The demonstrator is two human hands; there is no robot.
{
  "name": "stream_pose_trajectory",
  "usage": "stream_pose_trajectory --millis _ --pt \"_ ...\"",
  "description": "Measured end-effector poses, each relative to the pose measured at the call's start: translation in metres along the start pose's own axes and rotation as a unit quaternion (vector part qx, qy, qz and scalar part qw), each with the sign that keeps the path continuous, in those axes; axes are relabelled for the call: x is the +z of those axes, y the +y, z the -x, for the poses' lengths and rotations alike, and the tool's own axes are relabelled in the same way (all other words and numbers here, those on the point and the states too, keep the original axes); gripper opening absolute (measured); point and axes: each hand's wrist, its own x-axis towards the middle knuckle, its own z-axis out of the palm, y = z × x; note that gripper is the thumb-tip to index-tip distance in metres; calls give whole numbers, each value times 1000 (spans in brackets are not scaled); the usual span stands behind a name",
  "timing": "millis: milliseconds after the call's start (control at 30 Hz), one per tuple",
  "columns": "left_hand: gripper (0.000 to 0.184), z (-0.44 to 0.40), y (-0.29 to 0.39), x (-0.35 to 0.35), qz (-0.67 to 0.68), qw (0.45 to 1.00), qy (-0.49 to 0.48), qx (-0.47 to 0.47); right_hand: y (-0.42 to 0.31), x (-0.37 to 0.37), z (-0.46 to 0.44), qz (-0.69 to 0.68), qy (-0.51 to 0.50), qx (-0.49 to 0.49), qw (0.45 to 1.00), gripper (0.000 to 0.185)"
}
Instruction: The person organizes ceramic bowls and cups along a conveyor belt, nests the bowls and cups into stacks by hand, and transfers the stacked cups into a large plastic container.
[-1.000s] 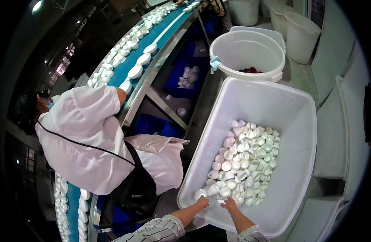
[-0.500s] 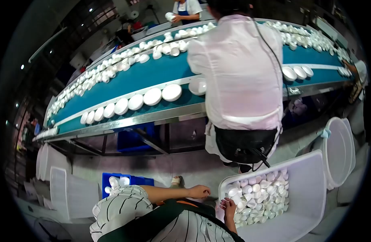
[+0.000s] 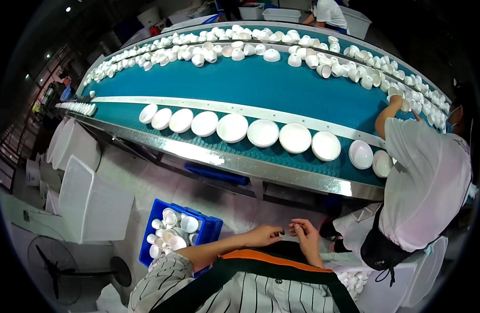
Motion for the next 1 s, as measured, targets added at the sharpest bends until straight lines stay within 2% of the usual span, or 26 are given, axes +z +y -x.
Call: stream_pose_trajectory --millis 67,200,300,400,433,533,733,867,933,967,1000 --pt "33 -9 3 -29 90 995 39 -6 -26 0 -21 67 -21 -10 997 18" --pt "32 -51 24 -68 131 987 89 6 -42 -28 -65 95 -35 18 995 18" --pt "29 -87 51 -78 141 979 139 44 -46 -55 -98 134 -50 -30 989 19" --pt "28 -119 68 -74 155 974 158 44 -49 -78 -130 149 -65 -54 985 19" --pt "29 -128 84 -80 156 976 154 18 -57 -88 -146 150 -72 -63 984 19" --pt "27 -165 88 -89 195 965 177 25 -79 -113 -205 124 -68 -127 982 20" --pt "25 -224 92 -115 200 960 199 1 -121 -169 -395 278 53 -259 923 27" --pt "22 -256 84 -143 294 943 154 14 -124 -212 -567 453 151 -223 850 52" --pt "21 -275 92 -165 316 937 148 11 -144 -220 -629 492 175 -184 833 60" --pt "21 -291 86 -174 331 930 155 37 -140 -228 -669 493 200 -223 817 59" --pt "22 -305 89 -185 359 919 154 48 -143 -232 -692 504 204 -209 813 55"
